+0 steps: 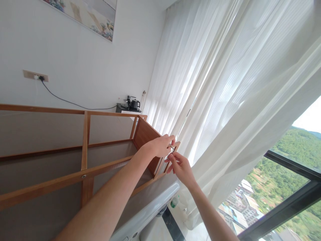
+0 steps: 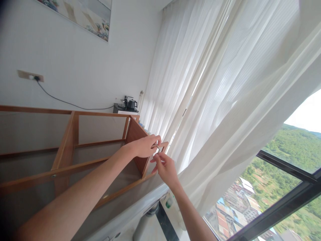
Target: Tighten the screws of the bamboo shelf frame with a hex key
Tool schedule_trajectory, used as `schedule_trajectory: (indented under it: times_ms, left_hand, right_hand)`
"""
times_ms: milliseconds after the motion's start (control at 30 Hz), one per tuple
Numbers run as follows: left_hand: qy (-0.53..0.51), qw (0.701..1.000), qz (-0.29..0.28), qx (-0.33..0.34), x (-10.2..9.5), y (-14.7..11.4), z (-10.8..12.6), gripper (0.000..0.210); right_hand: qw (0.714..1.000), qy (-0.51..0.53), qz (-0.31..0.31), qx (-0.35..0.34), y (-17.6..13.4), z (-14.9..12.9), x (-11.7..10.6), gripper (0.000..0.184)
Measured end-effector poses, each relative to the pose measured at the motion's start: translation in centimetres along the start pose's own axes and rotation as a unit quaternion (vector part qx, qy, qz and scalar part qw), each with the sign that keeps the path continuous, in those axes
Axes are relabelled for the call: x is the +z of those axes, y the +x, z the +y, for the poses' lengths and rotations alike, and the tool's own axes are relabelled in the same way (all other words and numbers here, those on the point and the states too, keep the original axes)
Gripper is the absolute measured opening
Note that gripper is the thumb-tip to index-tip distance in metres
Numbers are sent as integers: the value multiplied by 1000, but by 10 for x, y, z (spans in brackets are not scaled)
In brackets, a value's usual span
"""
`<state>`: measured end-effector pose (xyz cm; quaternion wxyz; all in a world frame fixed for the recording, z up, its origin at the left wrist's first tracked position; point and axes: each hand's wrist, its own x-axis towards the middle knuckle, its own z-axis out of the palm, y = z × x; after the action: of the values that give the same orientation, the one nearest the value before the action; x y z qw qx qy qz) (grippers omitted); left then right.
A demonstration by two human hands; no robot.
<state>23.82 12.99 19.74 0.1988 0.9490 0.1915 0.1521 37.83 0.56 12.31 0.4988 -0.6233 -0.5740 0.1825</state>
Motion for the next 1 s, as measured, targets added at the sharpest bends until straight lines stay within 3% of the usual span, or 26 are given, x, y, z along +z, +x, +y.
schedule_trajectory:
  times_ms: [200,400,767,900,1000]
  left_hand:
    - [5,1000,-1,6,0,1,-1,12]
    - [7,1000,2,11,0,1,-1,12]
    - [-8,999,6,-34,1,-1,1,17]
    - [-9,999,8,-36,1,-1,1,16]
    - [-6,999,8,-37,1,-2,2,16]
  right_hand:
    - [978,189,-50,78,-1,-15,8,50]
    - [965,236,-40,109,1,-18,7,55]
    - [979,180,-52,81,-2,-18,12,47]
    - [994,103,0,22,-4,-11,15,47]
    - [998,-14,53,-24,-5,0,9,42]
